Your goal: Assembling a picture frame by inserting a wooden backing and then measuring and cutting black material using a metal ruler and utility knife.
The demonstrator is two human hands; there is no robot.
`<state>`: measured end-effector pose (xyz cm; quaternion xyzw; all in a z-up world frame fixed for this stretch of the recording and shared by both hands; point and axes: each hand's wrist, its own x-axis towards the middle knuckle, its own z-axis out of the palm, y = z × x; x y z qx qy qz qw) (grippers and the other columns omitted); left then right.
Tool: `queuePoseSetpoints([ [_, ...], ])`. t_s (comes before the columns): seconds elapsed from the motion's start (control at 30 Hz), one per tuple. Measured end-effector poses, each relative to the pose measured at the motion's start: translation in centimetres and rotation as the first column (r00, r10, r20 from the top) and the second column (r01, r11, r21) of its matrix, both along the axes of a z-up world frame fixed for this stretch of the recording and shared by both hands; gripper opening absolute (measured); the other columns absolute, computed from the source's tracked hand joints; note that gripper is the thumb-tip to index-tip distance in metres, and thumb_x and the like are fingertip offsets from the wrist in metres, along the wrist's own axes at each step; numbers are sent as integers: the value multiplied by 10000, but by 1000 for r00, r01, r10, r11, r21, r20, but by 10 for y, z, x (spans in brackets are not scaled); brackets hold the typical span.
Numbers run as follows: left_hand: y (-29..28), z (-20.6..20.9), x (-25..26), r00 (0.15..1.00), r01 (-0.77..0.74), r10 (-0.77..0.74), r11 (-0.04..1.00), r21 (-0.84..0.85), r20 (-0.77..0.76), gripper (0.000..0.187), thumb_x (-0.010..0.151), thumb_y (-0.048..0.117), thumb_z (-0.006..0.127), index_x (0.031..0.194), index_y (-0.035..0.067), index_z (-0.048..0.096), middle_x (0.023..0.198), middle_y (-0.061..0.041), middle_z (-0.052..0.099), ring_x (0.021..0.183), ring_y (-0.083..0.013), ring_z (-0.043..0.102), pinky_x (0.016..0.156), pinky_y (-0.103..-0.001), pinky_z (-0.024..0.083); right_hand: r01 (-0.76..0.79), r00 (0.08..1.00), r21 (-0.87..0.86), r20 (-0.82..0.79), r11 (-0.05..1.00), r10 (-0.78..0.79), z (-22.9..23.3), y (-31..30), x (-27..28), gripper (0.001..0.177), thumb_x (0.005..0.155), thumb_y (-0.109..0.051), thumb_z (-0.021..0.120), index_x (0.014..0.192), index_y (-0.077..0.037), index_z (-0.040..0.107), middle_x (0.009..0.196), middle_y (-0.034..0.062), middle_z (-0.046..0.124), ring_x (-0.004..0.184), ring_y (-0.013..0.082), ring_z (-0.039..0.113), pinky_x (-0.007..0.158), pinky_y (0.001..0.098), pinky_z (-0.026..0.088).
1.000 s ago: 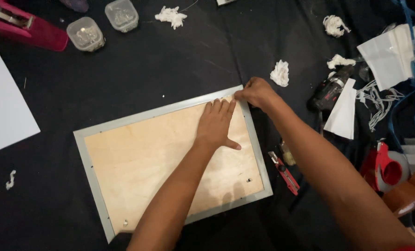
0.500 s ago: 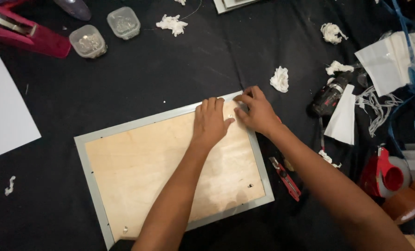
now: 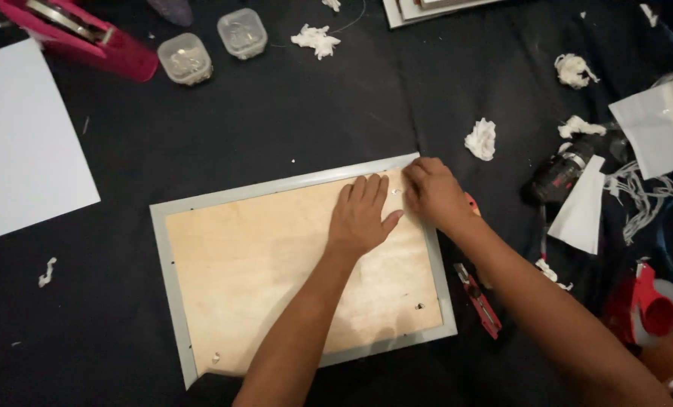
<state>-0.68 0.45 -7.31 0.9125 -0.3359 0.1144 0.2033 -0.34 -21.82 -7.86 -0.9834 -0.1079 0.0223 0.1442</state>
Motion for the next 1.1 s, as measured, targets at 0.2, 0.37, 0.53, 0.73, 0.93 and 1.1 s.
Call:
queuePoseSetpoints([
  [0.2, -4, -5, 2, 997, -30, 33, 999, -39, 75, 740, 968, 627, 472, 1394, 33, 590, 1247, -162, 582, 1182, -317, 554, 950, -446, 454, -32, 993, -95, 109, 995, 42, -18, 2, -10, 466, 792, -177, 695, 1246, -74, 687, 1228, 152, 655, 1174, 351, 636, 955, 440, 516],
  [0.37, -6, -12, 5, 996, -12, 17, 998, -63, 91, 729, 944, 610, 506, 1374, 31, 615, 1264, -162, 602, 1193, -312, 562, 950, -441, 465, -47, 990, -148, 125, 988, 66, -25, 2, -10, 503, 785, -165, 696, 1273, -46, 663, 1261, 147, 637, 1185, 337, 616, 921, 411, 500],
  [0.53, -5, -11, 14, 999, 33, -34, 999, 25, 21, 738, 923, 626, 518, 1373, 48, 609, 1290, -155, 594, 1228, -310, 543, 1005, -453, 435, -75, 994, -198, 60, 977, 89, -48, -10, -5, 490, 837, -198, 678, 1300, -49, 628, 1290, 137, 610, 1230, 323, 578, 966, 389, 484],
  [0.73, 18, 24, -19, 977, 58, -38, 994, 89, -212, 794, 934, 597, 567, 1502, 49, 478, 1520, -190, 469, 1451, -366, 398, 1220, -508, 287, 61, 995, 43, -86, 997, -57, 14, -8, 2, 336, 906, -193, 629, 1214, -122, 745, 1224, 87, 692, 1233, 316, 642, 999, 398, 529],
  [0.93, 79, 60, -52, 872, -113, 181, 978, 173, -455, 925, 936, 687, 517, 1555, 14, 380, 1626, -242, 306, 1545, -407, 208, 1276, -549, 110, 77, 991, 105, -115, 991, -65, 26, -14, 16, 466, 895, -177, 608, 1349, -136, 708, 1251, 151, 683, 1222, 382, 641, 1011, 475, 517],
  [1.1, 124, 62, -31, 849, -253, 328, 941, 226, -413, 1002, 896, 727, 541, 1565, 7, 348, 1643, -241, 281, 1552, -404, 202, 1286, -555, 88, 22, 997, -1, -78, 1000, -22, 42, 19, 13, 302, 963, -119, 617, 1216, -60, 771, 1265, 171, 690, 1228, 402, 649, 967, 480, 572],
])
